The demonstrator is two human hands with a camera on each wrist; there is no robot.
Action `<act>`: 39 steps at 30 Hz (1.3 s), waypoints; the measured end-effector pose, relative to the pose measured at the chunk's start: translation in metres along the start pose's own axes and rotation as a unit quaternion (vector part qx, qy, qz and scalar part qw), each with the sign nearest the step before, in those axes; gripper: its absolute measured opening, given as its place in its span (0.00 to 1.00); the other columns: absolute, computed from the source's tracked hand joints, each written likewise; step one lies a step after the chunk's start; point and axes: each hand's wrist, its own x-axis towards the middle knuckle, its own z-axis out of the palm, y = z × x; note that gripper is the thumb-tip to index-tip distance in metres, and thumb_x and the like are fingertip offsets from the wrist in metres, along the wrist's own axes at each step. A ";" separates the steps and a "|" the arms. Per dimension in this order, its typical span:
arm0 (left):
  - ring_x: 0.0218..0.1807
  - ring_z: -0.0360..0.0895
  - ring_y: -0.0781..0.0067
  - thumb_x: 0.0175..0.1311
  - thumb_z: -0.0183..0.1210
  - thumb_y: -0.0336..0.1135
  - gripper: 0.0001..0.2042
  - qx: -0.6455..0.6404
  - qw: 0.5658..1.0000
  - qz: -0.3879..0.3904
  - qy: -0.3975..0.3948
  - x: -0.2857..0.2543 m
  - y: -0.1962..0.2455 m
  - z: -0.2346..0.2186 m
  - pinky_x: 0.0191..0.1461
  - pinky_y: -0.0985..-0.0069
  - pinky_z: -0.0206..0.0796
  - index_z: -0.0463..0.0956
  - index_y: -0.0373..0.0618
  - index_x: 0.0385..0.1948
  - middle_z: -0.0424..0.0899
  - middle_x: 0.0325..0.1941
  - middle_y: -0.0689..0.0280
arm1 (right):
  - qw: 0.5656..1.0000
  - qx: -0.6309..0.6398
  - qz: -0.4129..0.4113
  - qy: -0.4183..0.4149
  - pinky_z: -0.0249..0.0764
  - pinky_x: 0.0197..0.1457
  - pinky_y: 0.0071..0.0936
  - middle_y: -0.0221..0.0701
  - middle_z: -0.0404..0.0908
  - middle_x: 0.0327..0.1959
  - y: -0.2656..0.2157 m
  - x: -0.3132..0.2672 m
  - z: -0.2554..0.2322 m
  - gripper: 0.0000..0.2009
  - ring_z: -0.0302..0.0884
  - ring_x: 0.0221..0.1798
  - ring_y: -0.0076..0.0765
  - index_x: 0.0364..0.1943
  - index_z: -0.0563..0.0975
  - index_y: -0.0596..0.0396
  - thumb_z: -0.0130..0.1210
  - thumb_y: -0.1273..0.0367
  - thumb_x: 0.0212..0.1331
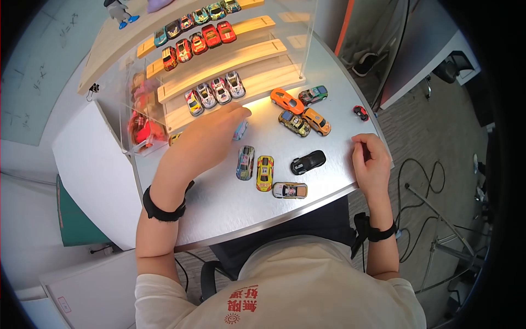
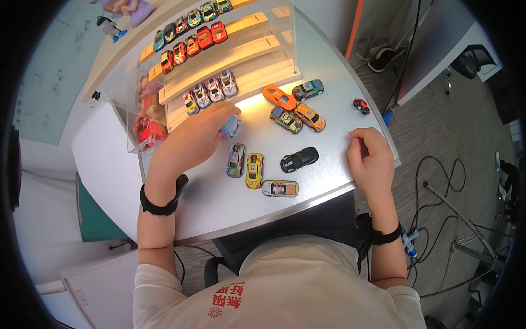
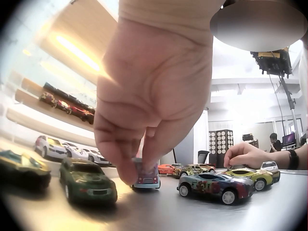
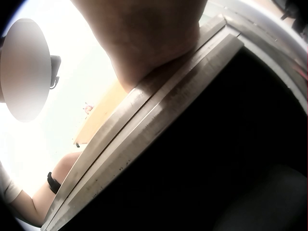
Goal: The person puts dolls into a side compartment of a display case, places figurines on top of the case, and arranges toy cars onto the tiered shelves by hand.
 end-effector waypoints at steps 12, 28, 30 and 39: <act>0.56 0.83 0.47 0.69 0.62 0.28 0.16 0.027 0.996 -0.080 -0.015 0.002 0.001 0.000 0.58 0.59 0.76 0.76 0.40 0.57 0.84 0.55 0.55 | 1.000 0.004 0.007 0.000 0.75 0.37 0.29 0.35 0.82 0.33 -0.001 0.000 0.000 0.04 0.81 0.32 0.36 0.39 0.83 0.57 0.59 0.76 0.63; 0.56 0.83 0.48 0.66 0.67 0.30 0.18 0.008 0.996 -0.086 -0.030 0.002 0.006 -0.005 0.58 0.59 0.76 0.77 0.41 0.56 0.84 0.54 0.55 | 1.000 0.002 0.011 -0.009 0.75 0.38 0.29 0.35 0.83 0.34 -0.002 0.000 -0.001 0.04 0.81 0.32 0.36 0.39 0.83 0.57 0.59 0.76 0.64; 0.55 0.83 0.47 0.65 0.68 0.31 0.19 0.019 0.996 -0.086 -0.035 0.000 0.010 -0.010 0.58 0.59 0.76 0.77 0.42 0.57 0.84 0.54 0.54 | 1.000 0.003 0.008 -0.006 0.75 0.37 0.28 0.35 0.83 0.34 -0.001 0.000 0.000 0.04 0.81 0.32 0.36 0.40 0.83 0.57 0.59 0.76 0.64; 0.56 0.83 0.46 0.64 0.62 0.23 0.20 0.034 0.996 -0.072 -0.050 -0.003 0.006 -0.009 0.59 0.57 0.76 0.78 0.43 0.59 0.84 0.54 0.54 | 1.000 0.003 0.008 -0.006 0.75 0.38 0.29 0.35 0.82 0.34 0.000 0.000 0.000 0.04 0.81 0.32 0.36 0.40 0.83 0.56 0.58 0.76 0.64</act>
